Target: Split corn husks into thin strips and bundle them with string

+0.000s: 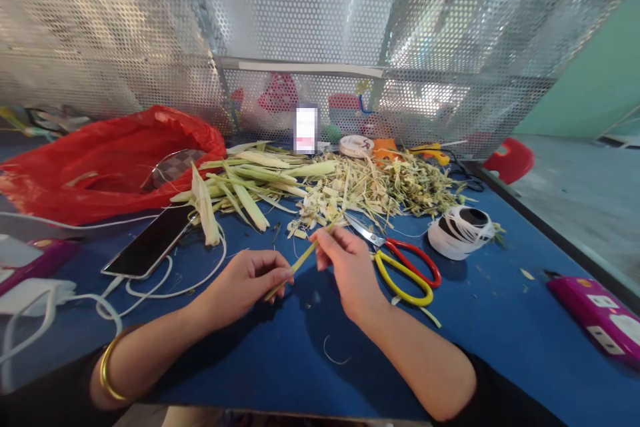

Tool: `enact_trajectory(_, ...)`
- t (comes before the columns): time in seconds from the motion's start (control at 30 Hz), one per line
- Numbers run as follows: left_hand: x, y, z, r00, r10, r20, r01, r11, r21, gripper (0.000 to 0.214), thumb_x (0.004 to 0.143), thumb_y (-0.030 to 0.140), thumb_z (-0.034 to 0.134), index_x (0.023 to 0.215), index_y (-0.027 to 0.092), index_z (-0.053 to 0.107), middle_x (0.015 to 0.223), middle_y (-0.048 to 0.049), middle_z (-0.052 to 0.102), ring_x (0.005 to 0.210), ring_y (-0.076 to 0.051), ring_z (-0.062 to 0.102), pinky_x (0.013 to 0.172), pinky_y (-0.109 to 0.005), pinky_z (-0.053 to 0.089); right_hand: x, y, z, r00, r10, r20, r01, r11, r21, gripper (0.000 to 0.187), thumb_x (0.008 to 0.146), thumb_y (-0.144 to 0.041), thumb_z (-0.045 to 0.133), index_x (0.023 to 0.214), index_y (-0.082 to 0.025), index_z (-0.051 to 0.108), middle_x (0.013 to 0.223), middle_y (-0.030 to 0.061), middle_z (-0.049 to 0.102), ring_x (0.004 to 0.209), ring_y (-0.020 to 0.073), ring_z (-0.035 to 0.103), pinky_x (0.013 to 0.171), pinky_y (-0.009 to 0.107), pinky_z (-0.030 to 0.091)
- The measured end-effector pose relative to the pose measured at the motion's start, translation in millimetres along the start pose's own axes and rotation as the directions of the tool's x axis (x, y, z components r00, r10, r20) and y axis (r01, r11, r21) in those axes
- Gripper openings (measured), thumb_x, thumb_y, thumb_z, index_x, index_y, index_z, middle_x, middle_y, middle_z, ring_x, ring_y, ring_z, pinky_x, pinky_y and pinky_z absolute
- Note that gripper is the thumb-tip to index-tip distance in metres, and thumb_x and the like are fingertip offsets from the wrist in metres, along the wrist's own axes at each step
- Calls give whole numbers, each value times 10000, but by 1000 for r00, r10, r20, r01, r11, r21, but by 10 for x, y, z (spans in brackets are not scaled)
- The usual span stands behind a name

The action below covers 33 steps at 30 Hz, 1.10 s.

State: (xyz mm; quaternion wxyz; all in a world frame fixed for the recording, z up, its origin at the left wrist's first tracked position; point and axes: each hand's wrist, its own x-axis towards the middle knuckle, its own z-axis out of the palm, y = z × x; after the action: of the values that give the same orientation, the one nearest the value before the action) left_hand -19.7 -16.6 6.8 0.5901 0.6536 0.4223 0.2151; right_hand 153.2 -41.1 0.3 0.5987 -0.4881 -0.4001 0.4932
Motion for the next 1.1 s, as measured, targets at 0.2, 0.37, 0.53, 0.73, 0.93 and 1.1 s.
enact_trajectory(0.2,124,132,-326,972,216,-97,-144,865,480,326,882,388,438,863,198,701,839,-41,716,758,-184,636,702,-263,450,83,-77,-103,958,-131,-254,173,973,152,189,744,-355,681,659,-194,631,605,-16,532,559,107,457,546,247,359)
enact_trajectory(0.37,503,256,-967,823,486,-294,167,287,943,342,845,154,408,1068,182,666,1116,-105,671,1059,-263,566,836,-338,407,71,-29,-66,997,-18,-81,26,995,99,258,739,-368,663,576,-179,598,544,-16,500,526,107,436,523,252,334)
enact_trajectory(0.53,762,175,-1354,839,471,-272,253,104,962,263,802,107,430,821,107,692,868,-179,685,959,-278,596,820,-365,392,95,36,-46,994,87,-59,-83,995,55,250,700,-391,681,596,-171,623,546,-17,511,507,100,433,502,246,329)
enact_trajectory(0.73,527,317,-1278,805,538,-248,233,96,968,261,840,172,414,828,132,672,868,-164,677,917,-292,601,802,-384,382,94,-13,-44,995,76,-57,-74,996,45,242,699,-399,695,641,-167,655,584,-23,509,494,80,403,471,234,289)
enact_trajectory(0.93,208,467,-896,873,300,-385,-36,826,562,157,751,342,615,783,203,679,692,-14,668,646,-166,602,620,-271,433,68,-52,6,997,69,-43,-63,990,123,213,646,-366,750,701,-176,671,620,-28,539,484,74,425,466,236,314)
enact_trajectory(1.1,130,239,-469,986,-163,-41,150,963,-223,282,662,334,718,864,151,649,681,1,632,507,-95,553,482,-219,443,80,-26,-4,995,91,-34,-83,979,188,277,638,-321,765,874,-185,718,614,-37,545,537,90,478,519,242,380)
